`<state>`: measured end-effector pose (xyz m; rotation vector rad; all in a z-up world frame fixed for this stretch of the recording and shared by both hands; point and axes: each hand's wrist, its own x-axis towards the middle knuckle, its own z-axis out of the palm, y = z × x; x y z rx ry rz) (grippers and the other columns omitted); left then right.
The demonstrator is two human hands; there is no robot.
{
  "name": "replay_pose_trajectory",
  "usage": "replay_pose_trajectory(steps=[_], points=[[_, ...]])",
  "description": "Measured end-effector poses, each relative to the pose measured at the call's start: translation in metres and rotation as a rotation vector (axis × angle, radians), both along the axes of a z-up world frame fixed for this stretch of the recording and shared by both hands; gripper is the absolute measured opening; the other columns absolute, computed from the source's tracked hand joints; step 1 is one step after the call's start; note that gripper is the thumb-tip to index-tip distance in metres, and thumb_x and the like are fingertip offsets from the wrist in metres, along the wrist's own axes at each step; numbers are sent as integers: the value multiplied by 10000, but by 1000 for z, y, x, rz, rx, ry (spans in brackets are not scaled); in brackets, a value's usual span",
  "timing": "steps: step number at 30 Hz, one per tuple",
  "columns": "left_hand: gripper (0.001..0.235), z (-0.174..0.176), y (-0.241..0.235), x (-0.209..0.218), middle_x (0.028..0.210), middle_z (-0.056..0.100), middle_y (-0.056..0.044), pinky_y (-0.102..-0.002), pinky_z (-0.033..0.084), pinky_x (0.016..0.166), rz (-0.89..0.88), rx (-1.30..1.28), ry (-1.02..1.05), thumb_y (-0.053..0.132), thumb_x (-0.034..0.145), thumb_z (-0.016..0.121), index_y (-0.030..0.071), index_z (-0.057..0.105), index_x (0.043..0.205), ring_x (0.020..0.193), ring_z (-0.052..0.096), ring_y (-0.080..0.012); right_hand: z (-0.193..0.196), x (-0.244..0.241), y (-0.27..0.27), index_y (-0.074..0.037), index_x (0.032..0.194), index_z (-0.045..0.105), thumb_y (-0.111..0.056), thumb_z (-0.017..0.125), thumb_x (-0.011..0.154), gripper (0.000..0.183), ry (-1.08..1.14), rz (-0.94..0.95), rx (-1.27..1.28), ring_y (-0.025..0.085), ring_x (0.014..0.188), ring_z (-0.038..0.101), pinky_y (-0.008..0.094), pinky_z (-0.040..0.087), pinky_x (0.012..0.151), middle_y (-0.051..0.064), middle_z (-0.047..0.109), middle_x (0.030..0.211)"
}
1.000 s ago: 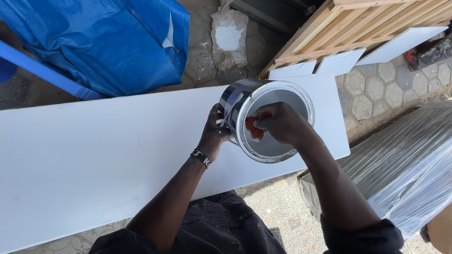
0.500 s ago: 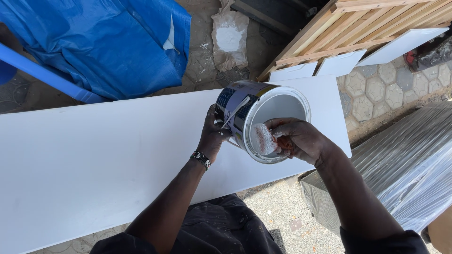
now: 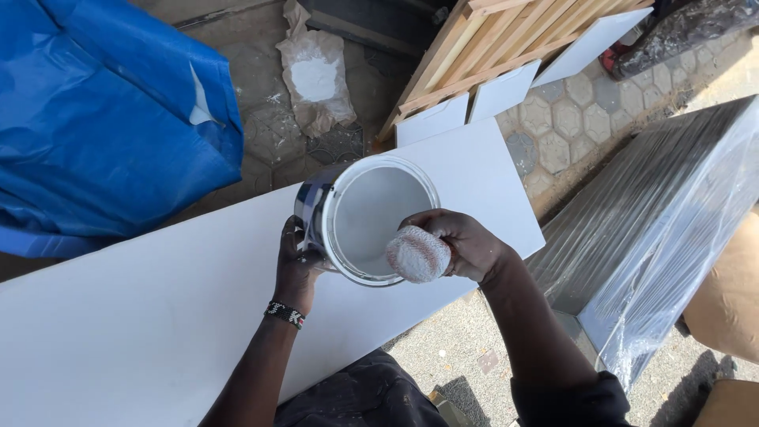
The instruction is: The person holds a paint bucket in their left hand and uses a sponge in their right hand to apply white paint onto a long, flat wooden board. They repeatedly dip the sponge into the bucket and spread the paint along the surface of the board in a continuous motion.
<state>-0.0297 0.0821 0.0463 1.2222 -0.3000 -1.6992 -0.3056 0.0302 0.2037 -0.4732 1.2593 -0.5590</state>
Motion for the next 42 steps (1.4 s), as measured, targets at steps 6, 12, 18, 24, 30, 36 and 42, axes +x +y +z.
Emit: replay_pose_trajectory(steps=[6, 12, 18, 24, 30, 36, 42], points=[[1037, -42, -20, 19, 1521, 482, -76, -743, 624, 1116, 136, -41, 41, 11, 764, 691, 223, 445, 1749, 1396, 615, -328, -157, -141, 17, 6, 1136, 781, -211, 698, 1011, 264, -331, -345, -195, 291, 586, 593, 305, 375, 510, 245, 782, 878], [984, -63, -39, 46, 1624, 571, -63, -807, 635, 1169, 264, -48, 63, 53, 784, 705, 329, 542, 1714, 1447, 689, -421, -245, -51, 6, -5, 1437, 748, -174, 677, 1208, 293, 28, -296, -98, 186, 760, 618, 299, 444, 579, 103, 661, 936], [839, -58, -46, 53, 1641, 641, -44, -835, 608, 1179, 370, -69, 77, 146, 853, 791, 370, 631, 1645, 1509, 674, -449, -262, 20, -4, -150, 1413, 829, -356, 825, 1127, 353, 737, 13, -279, 337, 1019, 773, 469, 577, 862, 175, 811, 1091], [807, -57, -50, 55, 1621, 711, -97, -837, 635, 1160, 396, -34, 123, 139, 867, 830, 348, 674, 1631, 1469, 716, -497, -289, -1, -31, -144, 1282, 826, -287, 784, 1122, 219, 1292, 320, -633, 429, 1066, 795, 538, 643, 942, 152, 779, 1083], [823, -31, -53, 50, 1642, 716, -34, -879, 526, 1258, 349, -19, 117, 198, 852, 807, 405, 668, 1637, 1553, 671, -476, -291, 147, 56, -300, 1065, 776, -341, 743, 1081, 55, 1041, 486, -682, 351, 1022, 785, 501, 666, 823, 31, 700, 950], [776, 15, -72, 52, 1629, 738, 4, -871, 559, 1256, 286, -17, 121, 223, 872, 791, 409, 679, 1617, 1555, 704, -437, -274, 9, -19, -272, 1159, 840, -341, 708, 1118, 154, 1249, 342, -522, 404, 1059, 792, 550, 676, 891, 113, 758, 1000], [1097, 12, -71, 55, 1777, 613, -78, -828, 546, 1255, 219, -88, 126, 281, 655, 797, 210, 558, 1723, 1706, 569, -402, -283, 75, 22, -201, 967, 730, -284, 647, 1073, 158, 1192, 207, -550, 409, 921, 719, 575, 528, 771, 96, 769, 927]])
